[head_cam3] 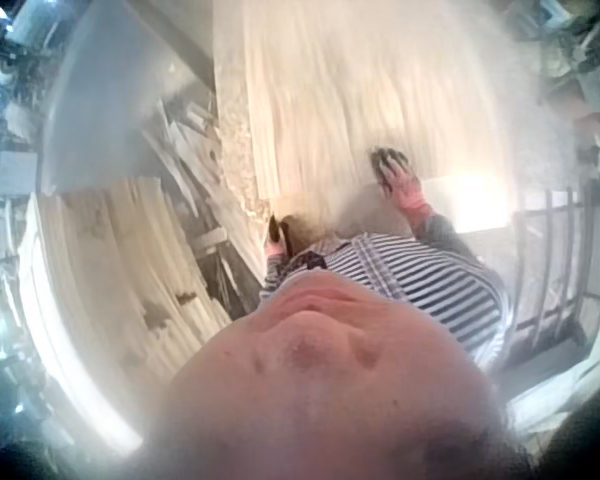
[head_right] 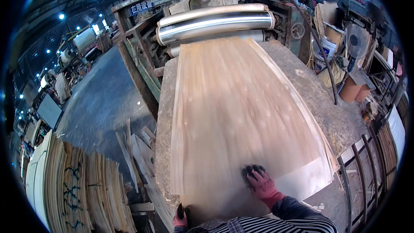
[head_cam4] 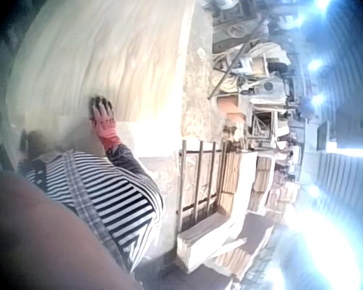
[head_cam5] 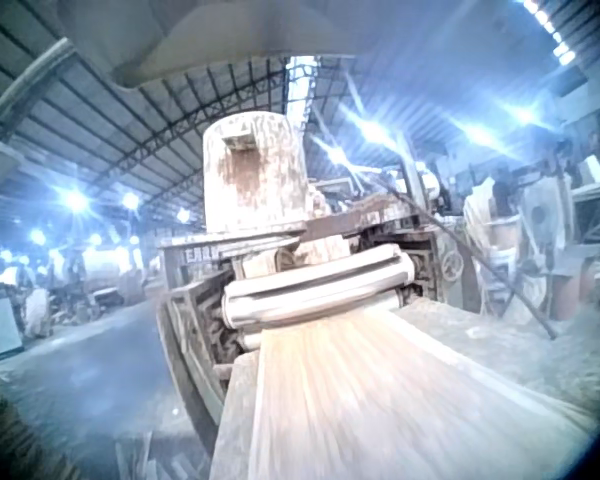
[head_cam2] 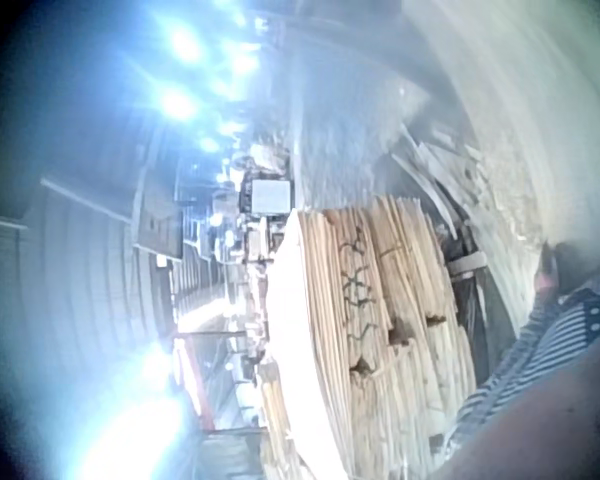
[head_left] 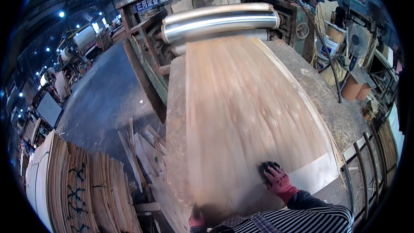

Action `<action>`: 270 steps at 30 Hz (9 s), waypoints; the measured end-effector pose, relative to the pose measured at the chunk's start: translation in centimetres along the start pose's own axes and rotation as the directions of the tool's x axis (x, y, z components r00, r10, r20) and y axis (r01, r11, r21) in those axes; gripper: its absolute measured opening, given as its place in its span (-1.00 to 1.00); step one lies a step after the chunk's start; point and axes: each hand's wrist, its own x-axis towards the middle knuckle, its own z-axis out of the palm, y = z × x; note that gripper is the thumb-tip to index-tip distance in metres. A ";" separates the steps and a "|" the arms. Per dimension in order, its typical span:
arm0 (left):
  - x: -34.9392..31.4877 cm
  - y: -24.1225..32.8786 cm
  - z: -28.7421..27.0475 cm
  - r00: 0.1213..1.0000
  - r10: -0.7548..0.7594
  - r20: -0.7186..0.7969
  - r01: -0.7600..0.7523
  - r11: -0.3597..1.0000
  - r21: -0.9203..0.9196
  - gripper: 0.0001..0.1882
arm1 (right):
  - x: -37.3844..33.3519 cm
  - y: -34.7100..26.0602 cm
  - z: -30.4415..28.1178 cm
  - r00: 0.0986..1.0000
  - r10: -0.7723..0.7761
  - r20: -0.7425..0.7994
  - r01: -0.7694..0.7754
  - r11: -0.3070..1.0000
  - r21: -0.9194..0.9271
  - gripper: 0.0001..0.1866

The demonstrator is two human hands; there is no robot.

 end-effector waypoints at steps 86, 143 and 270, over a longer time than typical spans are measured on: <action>0.1 1.5 -0.7 0.996 -0.071 0.044 0.058 0.964 0.261 -0.40 | -8.2 -2.6 2.7 0.988 0.155 0.021 -0.155 0.987 0.038 -0.32; 0.1 -0.5 0.6 0.990 -0.104 -0.096 0.122 0.970 0.209 -0.51 | -6.3 -4.0 -1.8 0.979 0.167 0.116 -0.160 0.984 -0.073 -0.30; -1.6 7.3 -5.5 0.990 0.138 0.027 -0.128 0.963 -0.236 -0.46 | 18.9 5.1 4.7 0.974 0.198 -0.111 -0.186 0.977 0.104 -0.44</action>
